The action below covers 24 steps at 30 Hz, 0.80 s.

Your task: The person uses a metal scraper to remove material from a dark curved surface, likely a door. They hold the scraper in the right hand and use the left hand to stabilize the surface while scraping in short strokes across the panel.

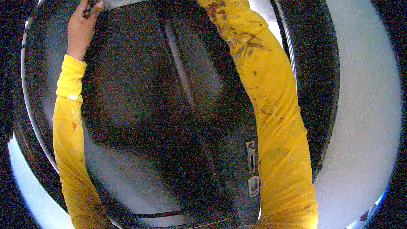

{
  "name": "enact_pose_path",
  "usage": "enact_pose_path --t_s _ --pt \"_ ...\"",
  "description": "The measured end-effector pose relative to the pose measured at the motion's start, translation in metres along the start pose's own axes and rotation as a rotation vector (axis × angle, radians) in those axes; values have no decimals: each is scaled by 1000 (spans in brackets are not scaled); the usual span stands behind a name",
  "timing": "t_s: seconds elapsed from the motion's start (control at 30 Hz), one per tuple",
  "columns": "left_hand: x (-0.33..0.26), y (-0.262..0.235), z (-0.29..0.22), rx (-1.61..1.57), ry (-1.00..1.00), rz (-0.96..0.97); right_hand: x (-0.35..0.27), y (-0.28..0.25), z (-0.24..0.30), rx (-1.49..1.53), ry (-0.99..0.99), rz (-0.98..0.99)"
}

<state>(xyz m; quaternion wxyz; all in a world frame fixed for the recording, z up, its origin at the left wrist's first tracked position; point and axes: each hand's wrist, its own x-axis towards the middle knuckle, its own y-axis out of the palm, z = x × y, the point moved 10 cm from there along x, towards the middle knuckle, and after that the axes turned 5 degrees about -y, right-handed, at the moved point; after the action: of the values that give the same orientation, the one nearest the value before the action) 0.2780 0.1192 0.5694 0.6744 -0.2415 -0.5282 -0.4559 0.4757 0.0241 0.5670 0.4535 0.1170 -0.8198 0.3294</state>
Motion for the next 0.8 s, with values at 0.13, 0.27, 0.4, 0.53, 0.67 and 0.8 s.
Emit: enact_pose_path --t_s 0.13,0.27,0.4,0.53,0.67,0.8 --pt "11 -3 12 -80 -14 37 16 0 -4 102 -21 -35" --pt "15 -3 24 -4 -68 31 20 7 -18 235 37 -16" --pt "7 4 11 -43 33 -19 12 7 -8 189 -117 -21" --pt "5 2 12 14 18 -33 10 2 -5 -53 -86 -45" --pt "1 -1 7 -25 73 -66 7 7 -11 -110 52 19" --pt "3 6 13 -32 4 -17 7 4 -12 17 40 -43"
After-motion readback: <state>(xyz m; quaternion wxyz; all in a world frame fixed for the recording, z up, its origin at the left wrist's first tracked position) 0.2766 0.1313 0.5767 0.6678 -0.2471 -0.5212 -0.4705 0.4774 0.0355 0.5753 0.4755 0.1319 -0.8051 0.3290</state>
